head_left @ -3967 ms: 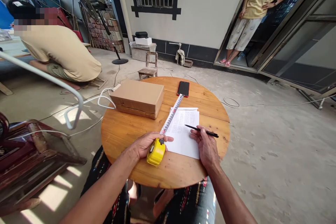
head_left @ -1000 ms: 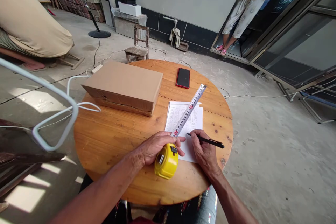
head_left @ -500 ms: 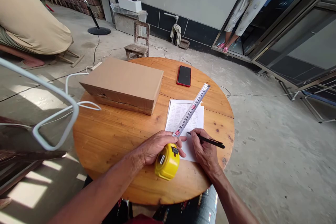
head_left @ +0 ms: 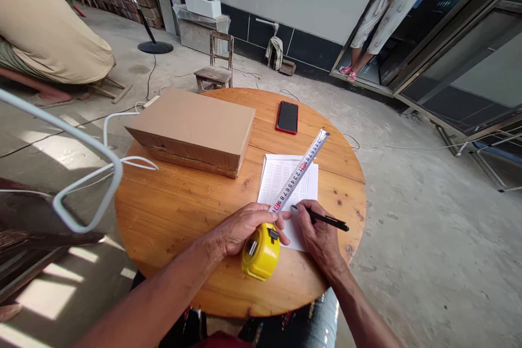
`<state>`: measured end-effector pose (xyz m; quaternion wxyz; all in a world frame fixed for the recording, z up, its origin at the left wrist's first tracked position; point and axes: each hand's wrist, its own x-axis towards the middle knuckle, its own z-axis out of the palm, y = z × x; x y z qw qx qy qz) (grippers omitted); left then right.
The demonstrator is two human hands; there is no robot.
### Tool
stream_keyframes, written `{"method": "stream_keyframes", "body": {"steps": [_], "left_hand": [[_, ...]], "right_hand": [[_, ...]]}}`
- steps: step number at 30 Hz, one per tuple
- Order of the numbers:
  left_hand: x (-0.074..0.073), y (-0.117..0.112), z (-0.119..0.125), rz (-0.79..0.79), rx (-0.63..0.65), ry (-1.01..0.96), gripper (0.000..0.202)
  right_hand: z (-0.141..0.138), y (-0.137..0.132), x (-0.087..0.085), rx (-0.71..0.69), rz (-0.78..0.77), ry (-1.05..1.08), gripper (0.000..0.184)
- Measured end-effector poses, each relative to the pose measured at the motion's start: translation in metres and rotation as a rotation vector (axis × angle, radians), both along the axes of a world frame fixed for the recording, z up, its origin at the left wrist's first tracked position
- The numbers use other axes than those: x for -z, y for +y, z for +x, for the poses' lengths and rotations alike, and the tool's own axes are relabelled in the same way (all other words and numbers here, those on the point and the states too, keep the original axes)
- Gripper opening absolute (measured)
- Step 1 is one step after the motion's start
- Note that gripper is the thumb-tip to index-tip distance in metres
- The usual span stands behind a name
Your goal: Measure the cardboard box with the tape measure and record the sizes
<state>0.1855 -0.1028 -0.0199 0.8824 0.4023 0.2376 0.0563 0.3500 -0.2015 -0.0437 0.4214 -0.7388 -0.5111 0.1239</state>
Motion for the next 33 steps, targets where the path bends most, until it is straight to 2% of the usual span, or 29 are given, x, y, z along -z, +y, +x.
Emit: {"method": "stream_keyframes", "body": {"steps": [17, 26, 33], "left_hand": [[0.0052, -0.0008, -0.0004, 0.027, 0.032, -0.012, 0.018], [-0.0001, -0.0021, 0.0016, 0.062, 0.042, -0.053, 0.018], [0.0074, -0.0022, 0.0012, 0.047, 0.036, -0.032, 0.019]], "right_hand": [[0.0002, -0.0001, 0.0005, -0.017, 0.001, 0.001, 0.019], [0.0005, -0.0014, -0.0010, -0.019, -0.012, 0.025, 0.019], [-0.0005, 0.0004, -0.0006, -0.012, -0.002, 0.024, 0.019]]}}
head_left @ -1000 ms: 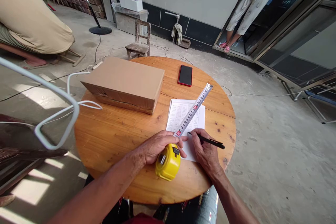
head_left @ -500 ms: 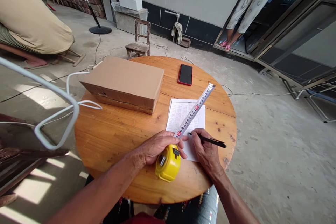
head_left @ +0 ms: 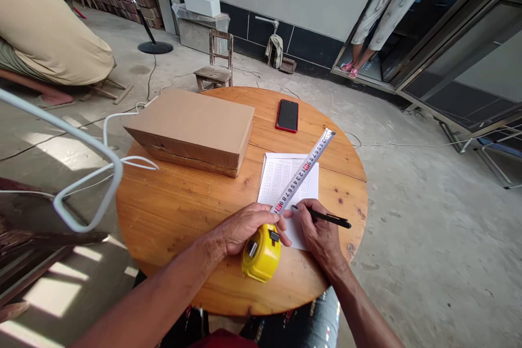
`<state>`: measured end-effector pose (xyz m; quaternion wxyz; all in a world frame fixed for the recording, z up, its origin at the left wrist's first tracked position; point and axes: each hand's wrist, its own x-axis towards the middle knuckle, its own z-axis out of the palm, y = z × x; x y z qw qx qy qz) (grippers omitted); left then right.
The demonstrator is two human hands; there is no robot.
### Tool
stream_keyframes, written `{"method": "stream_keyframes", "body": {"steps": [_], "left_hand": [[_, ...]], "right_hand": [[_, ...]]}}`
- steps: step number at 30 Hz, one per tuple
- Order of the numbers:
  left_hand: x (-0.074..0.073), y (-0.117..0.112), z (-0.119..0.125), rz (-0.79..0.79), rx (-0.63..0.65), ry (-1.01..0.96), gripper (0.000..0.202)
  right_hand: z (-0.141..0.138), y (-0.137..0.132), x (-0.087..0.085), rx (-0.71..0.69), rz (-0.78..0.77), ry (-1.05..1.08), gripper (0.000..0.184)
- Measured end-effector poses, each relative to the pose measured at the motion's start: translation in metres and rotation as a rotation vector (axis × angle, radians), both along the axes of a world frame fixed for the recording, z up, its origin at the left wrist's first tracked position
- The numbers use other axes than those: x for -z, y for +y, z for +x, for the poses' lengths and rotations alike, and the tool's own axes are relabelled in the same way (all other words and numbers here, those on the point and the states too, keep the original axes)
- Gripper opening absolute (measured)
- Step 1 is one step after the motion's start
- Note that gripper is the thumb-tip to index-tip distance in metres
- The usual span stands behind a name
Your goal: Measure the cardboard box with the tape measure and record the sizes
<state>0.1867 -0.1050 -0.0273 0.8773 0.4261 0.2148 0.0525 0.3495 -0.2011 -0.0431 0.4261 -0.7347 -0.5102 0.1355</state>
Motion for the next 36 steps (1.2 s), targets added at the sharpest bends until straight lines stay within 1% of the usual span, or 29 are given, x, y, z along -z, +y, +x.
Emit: {"method": "stream_keyframes", "body": {"steps": [9, 16, 22, 31, 36], "left_hand": [[-0.0026, 0.0013, 0.0004, -0.049, -0.001, 0.016, 0.018], [-0.0033, 0.0015, 0.0000, -0.048, 0.001, 0.018, 0.017], [-0.0042, 0.0015, -0.0007, -0.033, 0.002, 0.032, 0.018], [-0.0056, 0.0016, -0.0005, 0.002, 0.026, 0.036, 0.020], [-0.0066, 0.0018, 0.0010, -0.032, 0.017, 0.033, 0.018]], "right_hand": [[0.0006, -0.0015, 0.0019, -0.002, -0.006, 0.017, 0.018], [-0.0007, -0.0027, -0.0033, 0.048, 0.033, -0.041, 0.018], [-0.0023, -0.0022, -0.0060, 0.074, 0.037, -0.005, 0.019], [-0.0011, -0.0014, -0.0028, 0.071, 0.033, 0.031, 0.018], [-0.0007, -0.0020, -0.0016, 0.062, 0.015, 0.038, 0.019]]}}
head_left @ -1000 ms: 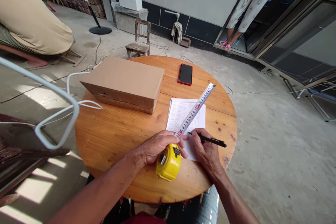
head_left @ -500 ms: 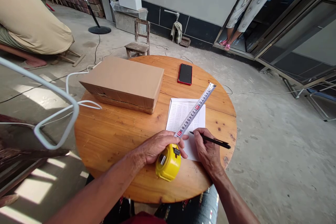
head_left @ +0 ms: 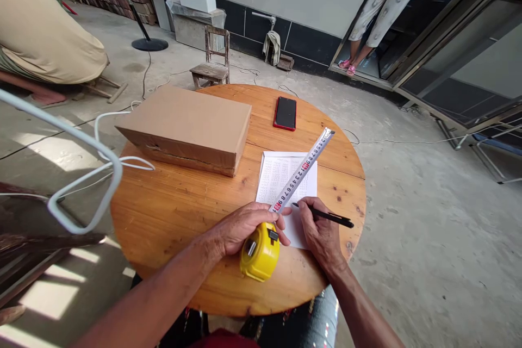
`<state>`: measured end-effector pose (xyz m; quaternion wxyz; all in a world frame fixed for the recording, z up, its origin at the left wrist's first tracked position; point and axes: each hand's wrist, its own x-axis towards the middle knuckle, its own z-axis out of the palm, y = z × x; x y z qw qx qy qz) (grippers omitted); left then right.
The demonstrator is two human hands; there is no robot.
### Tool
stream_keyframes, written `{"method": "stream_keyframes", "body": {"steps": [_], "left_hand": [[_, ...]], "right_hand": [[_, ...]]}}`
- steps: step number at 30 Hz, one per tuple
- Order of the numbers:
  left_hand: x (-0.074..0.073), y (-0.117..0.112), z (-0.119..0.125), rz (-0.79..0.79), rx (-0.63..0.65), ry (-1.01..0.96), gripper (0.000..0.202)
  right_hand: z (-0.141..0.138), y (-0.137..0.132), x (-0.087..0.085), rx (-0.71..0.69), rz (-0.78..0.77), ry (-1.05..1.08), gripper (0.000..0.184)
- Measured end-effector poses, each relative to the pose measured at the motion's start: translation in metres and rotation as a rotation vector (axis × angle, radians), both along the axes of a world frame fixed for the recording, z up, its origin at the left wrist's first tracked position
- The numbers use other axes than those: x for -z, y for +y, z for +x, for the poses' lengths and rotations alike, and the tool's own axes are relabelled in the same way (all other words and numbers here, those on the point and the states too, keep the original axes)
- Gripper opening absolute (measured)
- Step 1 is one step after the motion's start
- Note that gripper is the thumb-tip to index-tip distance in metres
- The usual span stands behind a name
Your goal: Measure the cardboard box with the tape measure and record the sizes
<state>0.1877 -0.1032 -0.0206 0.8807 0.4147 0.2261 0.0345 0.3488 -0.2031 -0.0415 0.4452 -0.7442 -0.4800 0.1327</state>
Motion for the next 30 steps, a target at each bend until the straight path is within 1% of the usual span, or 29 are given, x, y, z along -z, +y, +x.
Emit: {"method": "stream_keyframes", "body": {"steps": [3, 11, 17, 23, 30], "left_hand": [[-0.0005, 0.0004, 0.0009, -0.026, -0.013, 0.006, 0.017], [0.0015, 0.0008, 0.0013, -0.033, -0.009, 0.000, 0.017], [0.0033, 0.0012, 0.0020, -0.043, 0.000, 0.006, 0.017], [0.0014, 0.0014, 0.0027, -0.067, -0.003, 0.019, 0.016], [-0.0017, 0.0017, 0.0030, -0.061, -0.004, 0.021, 0.016]], "right_hand": [[0.0001, 0.0001, 0.0003, -0.007, 0.002, 0.007, 0.019], [0.0004, 0.0004, 0.0041, -0.018, -0.004, -0.004, 0.019], [0.0011, 0.0008, 0.0026, -0.031, -0.021, -0.002, 0.019], [0.0000, 0.0012, -0.0004, 0.027, 0.026, 0.003, 0.019], [-0.0003, 0.0008, -0.0001, 0.013, 0.014, 0.012, 0.018]]}}
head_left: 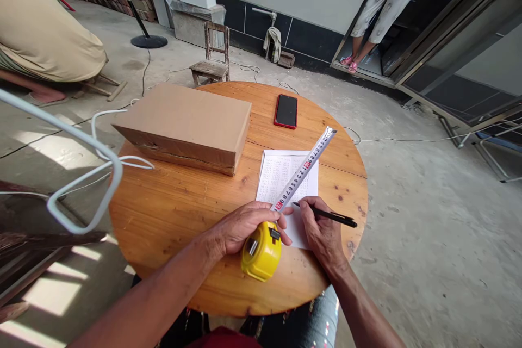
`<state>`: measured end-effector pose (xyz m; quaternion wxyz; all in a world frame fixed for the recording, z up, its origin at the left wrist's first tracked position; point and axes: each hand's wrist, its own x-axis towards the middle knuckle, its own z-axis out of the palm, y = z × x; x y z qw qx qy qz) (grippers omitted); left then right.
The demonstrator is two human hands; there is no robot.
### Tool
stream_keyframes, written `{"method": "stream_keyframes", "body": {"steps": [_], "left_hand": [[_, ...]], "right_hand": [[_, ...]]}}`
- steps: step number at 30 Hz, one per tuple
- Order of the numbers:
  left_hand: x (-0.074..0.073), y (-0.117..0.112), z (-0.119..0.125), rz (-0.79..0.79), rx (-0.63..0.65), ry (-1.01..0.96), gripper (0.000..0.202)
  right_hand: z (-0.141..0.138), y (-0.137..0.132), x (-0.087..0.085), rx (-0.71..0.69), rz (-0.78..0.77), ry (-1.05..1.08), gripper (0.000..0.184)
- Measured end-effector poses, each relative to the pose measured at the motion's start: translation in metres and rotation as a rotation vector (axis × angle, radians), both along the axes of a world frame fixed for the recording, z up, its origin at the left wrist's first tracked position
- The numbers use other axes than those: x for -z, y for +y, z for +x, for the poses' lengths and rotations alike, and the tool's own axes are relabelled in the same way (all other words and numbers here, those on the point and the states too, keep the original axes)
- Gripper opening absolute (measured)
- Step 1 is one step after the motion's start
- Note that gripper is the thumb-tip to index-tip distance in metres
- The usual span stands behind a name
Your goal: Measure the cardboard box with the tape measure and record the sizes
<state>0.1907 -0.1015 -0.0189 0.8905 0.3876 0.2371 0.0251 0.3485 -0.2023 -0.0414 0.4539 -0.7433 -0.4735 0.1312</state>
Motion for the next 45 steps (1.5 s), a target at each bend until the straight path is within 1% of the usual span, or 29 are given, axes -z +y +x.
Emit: {"method": "stream_keyframes", "body": {"steps": [12, 16, 21, 26, 34, 45], "left_hand": [[0.0024, 0.0005, -0.0009, 0.011, 0.008, -0.010, 0.017], [0.0018, 0.0011, 0.0008, -0.014, 0.001, -0.019, 0.016], [0.0023, 0.0004, 0.0005, -0.003, -0.001, -0.026, 0.017], [0.0029, 0.0000, -0.0005, -0.012, 0.000, -0.018, 0.018], [0.0022, -0.0006, -0.0001, 0.012, -0.001, -0.036, 0.018], [0.0003, -0.0001, -0.0001, -0.010, -0.005, -0.018, 0.018]], "right_hand": [[0.0007, 0.0001, 0.0013, -0.035, -0.018, 0.008, 0.017], [0.0011, -0.0009, -0.0003, -0.006, 0.003, -0.005, 0.019], [0.0009, -0.0017, -0.0003, 0.044, 0.034, 0.006, 0.018], [0.0012, -0.0007, 0.0006, 0.059, 0.042, 0.015, 0.016], [0.0010, -0.0011, 0.0003, 0.036, 0.018, 0.036, 0.018], [0.0010, 0.0002, 0.0002, 0.014, 0.010, 0.052, 0.019]]}}
